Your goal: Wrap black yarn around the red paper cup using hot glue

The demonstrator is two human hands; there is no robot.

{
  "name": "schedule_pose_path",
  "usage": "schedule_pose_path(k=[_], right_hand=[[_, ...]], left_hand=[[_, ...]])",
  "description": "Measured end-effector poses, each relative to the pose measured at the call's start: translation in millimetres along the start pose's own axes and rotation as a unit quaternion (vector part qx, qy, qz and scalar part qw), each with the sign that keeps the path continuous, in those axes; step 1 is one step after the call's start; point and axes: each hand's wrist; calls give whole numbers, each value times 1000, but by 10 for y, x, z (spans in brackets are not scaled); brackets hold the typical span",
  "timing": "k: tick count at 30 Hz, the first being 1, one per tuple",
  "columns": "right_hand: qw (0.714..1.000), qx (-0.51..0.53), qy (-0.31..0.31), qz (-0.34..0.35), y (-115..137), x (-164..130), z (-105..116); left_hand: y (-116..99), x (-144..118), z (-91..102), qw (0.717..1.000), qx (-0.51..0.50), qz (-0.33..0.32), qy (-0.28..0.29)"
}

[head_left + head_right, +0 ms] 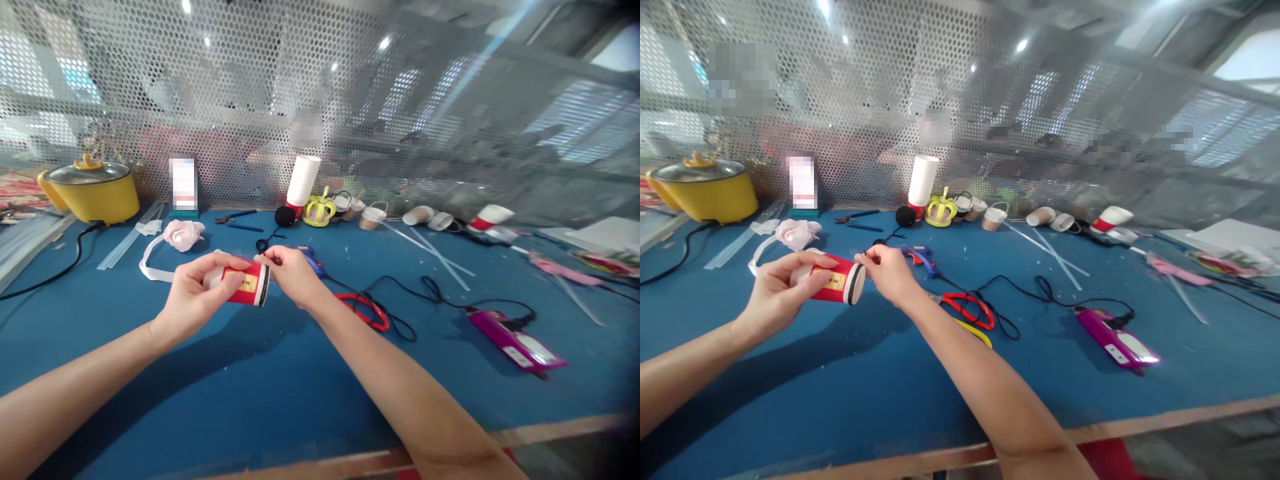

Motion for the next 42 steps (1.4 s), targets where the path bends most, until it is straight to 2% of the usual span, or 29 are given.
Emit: schedule_pose_path(k=[4,8,12,14,17,21,30,38,42], right_hand=[[998,-17,39,-39,4,-4,-30],[990,-81,97,-66,-2,-13,55],[989,-137,51,-21,97,-85,215],[993,-101,58,8,180,-150,267],[993,-32,103,44,268,-244,269],[992,-40,85,79,277,-297,206],[993,-45,75,79,228,-295,164],[992,-93,32,84,226,-314,77],[994,-72,57,66,210,-292,97]], left_hand=[[-16,30,-11,996,-66,59,-14],[-53,111,-9,986,-115,93,-72],[-29,179,13,980,-129,110,-107],[-7,183,20,980,-124,117,-105],[9,157,20,983,-105,116,-93],[5,122,17,991,-54,101,-68],[7,107,12,995,14,78,-55],[52,91,13,996,49,57,-56],[62,92,19,995,28,72,-56]])
Point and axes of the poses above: each hand's wrist, its own x-axis towards the middle knuckle, its own z-axis out of the back of the hand, y = z × x, and after that the axes turned 5 degrees about -x, right-handed
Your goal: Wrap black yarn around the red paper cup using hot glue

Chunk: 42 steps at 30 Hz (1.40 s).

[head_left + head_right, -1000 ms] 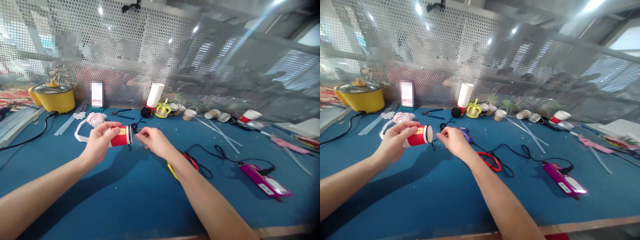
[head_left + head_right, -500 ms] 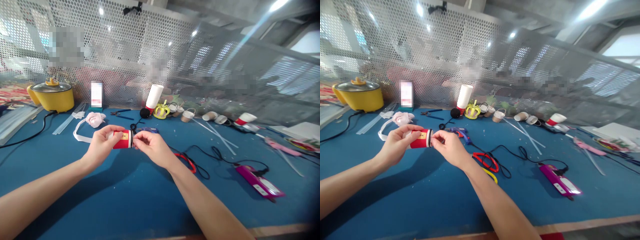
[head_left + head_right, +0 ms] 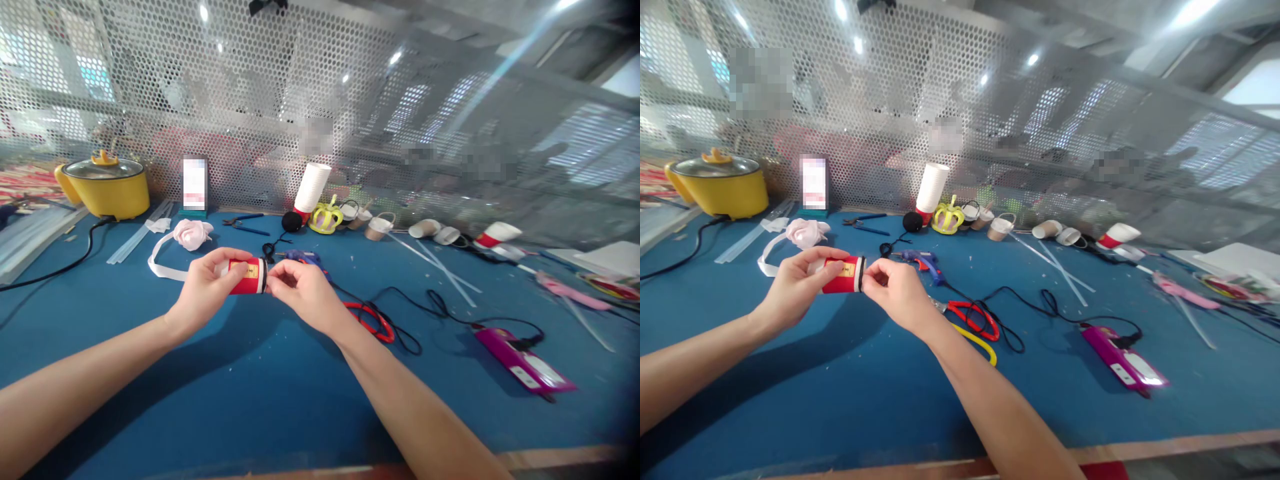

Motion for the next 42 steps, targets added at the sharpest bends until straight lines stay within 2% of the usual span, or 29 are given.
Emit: schedule_pose_path(k=[3,4,7,9,11,15,17,19,20,22,24,28,31,34,38,42], right_hand=[[999,46,18,-12,-12,18,123],[998,55,-2,-16,-21,25,176],[992,23,-120,-18,-81,58,294],[988,-16,-156,-7,-150,86,284],[992,-28,-121,-3,-229,107,192],[997,-41,54,-47,-334,96,-27],[992,-69,84,-61,-332,70,-39],[994,-70,63,-63,-291,40,26],[995,-39,54,-68,-261,25,71],[990,76,71,-91,-198,-9,150],[970,196,91,-113,-158,-47,172],[947,292,18,-133,-212,-112,61],[925,354,13,-141,-314,-136,-22],[914,381,11,-141,-375,-151,-37],[913,379,7,-149,-363,-164,-22],[917,368,-4,-153,-335,-180,-53]], left_hand=[[-33,21,6,999,-41,26,2],[-52,33,9,998,-57,31,1],[-129,68,25,995,-98,24,-7],[-185,82,36,993,-115,13,-11],[-235,84,43,992,-127,11,-12],[-294,77,52,992,-123,3,-6],[-300,77,62,994,-109,-9,-6],[-284,75,74,996,-92,-22,4],[-267,70,79,996,-81,-29,17],[-219,49,79,996,-54,-45,54],[-164,14,64,995,-25,-60,80],[-74,-67,14,991,22,-63,115],[-30,-100,-1,984,41,-53,163],[-6,-94,8,977,70,-48,197],[-2,-58,17,967,113,-38,226],[0,-40,-1,967,74,11,245]])
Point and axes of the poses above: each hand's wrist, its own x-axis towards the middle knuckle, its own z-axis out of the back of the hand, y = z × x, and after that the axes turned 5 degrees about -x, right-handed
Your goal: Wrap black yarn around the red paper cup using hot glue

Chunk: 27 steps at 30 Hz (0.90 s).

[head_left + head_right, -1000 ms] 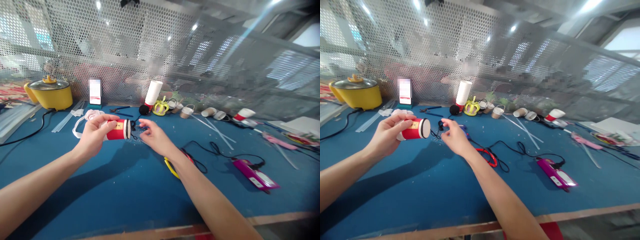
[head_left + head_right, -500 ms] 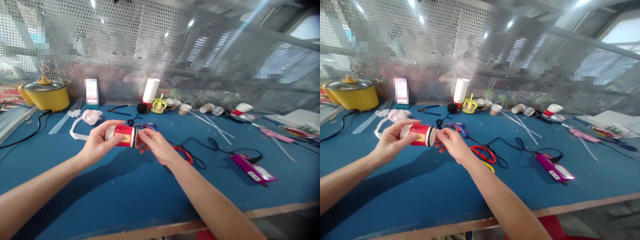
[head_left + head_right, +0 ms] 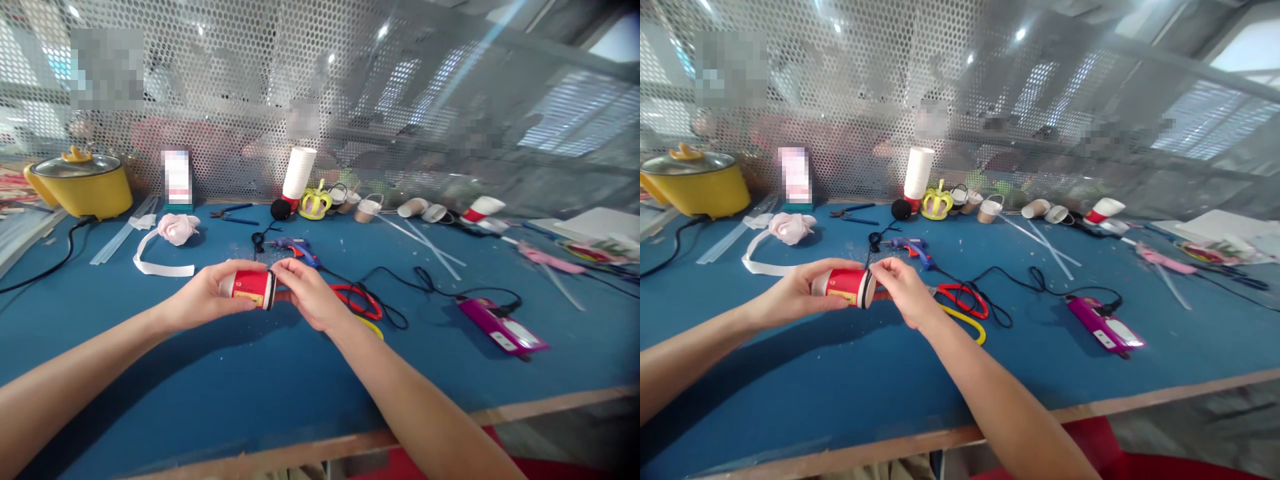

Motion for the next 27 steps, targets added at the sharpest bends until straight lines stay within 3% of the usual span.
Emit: schedule_pose_path(k=[5,10,19,21,23,25,27], right_hand=[[999,-37,12,19,-42,0,-10],[994,-84,25,58,42,24,-22],[980,-148,82,102,232,191,-237],[974,-203,49,91,253,308,-165],[946,-312,-35,79,296,444,8],[872,-458,-162,51,345,570,263],[835,-503,-219,24,363,664,538]], left_hand=[[10,7,-13,993,-106,35,-24],[26,2,-10,993,-111,47,-18],[51,-1,-36,994,-82,74,-10],[39,0,-35,994,-70,85,-21],[39,1,-28,994,-43,91,-33],[58,3,-16,996,3,81,-48],[98,12,-4,994,55,63,-64]])
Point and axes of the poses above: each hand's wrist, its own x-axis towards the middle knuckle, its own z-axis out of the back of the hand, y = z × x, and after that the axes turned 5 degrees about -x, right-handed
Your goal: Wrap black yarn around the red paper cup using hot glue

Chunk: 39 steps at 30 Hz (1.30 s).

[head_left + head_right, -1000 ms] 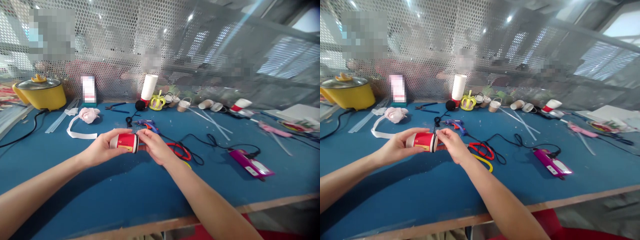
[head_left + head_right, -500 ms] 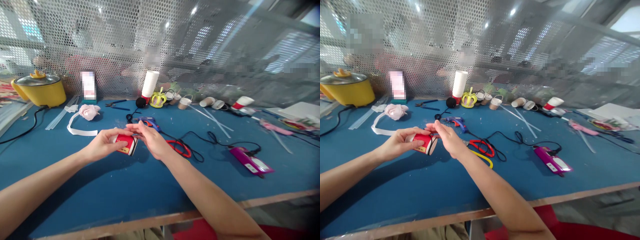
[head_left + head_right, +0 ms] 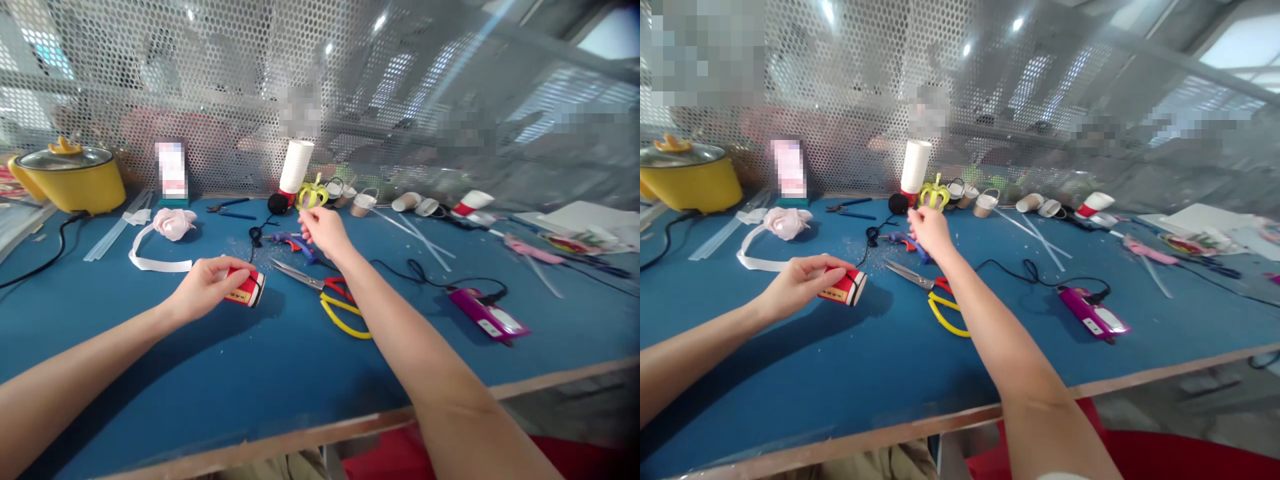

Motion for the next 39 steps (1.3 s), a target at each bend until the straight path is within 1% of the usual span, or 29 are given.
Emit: schedule_pose_path(k=[2,4,6,8,10,12,15,17,19,20,22,23,25,28,30,32,35,39], right_hand=[[998,-53,4,-26,-199,118,30],[994,-90,36,-42,-347,168,-21],[991,-109,59,-50,-426,178,-131],[990,-114,61,-53,-448,179,-242],[991,-108,50,-58,-439,180,-301],[994,-89,35,-61,-422,168,-281],[998,-32,18,-52,-392,73,-124],[999,15,30,-35,-361,-55,20],[995,64,73,-18,-318,-220,151],[989,98,110,-9,-295,-308,203],[960,204,193,-3,-250,-480,272],[950,229,211,3,-230,-557,291],[947,236,217,21,-200,-683,307],[954,218,200,49,-167,-790,307],[955,218,194,53,-141,-822,303],[950,233,204,43,-105,-843,297],[935,262,236,25,-43,-872,287],[933,264,243,24,9,-896,267]], left_hand=[[51,20,2,999,40,-14,-19],[98,37,-3,997,68,-28,-33],[132,44,-11,995,87,-38,-35],[150,37,-18,994,96,-40,-26],[161,24,-23,995,96,-40,-13],[169,16,-22,995,94,-37,-4],[176,21,-15,995,97,-29,1],[175,32,-13,995,94,-23,1],[171,42,-13,996,84,-16,0],[168,45,-14,997,76,-10,-1],[164,49,-14,998,62,0,-4],[162,52,-12,998,58,5,-5],[160,61,-3,998,61,13,-11],[164,82,19,997,72,17,-32],[173,93,28,997,60,23,-51],[186,97,29,997,41,31,-65],[195,94,29,997,48,26,-61],[172,127,55,995,87,22,-50]])
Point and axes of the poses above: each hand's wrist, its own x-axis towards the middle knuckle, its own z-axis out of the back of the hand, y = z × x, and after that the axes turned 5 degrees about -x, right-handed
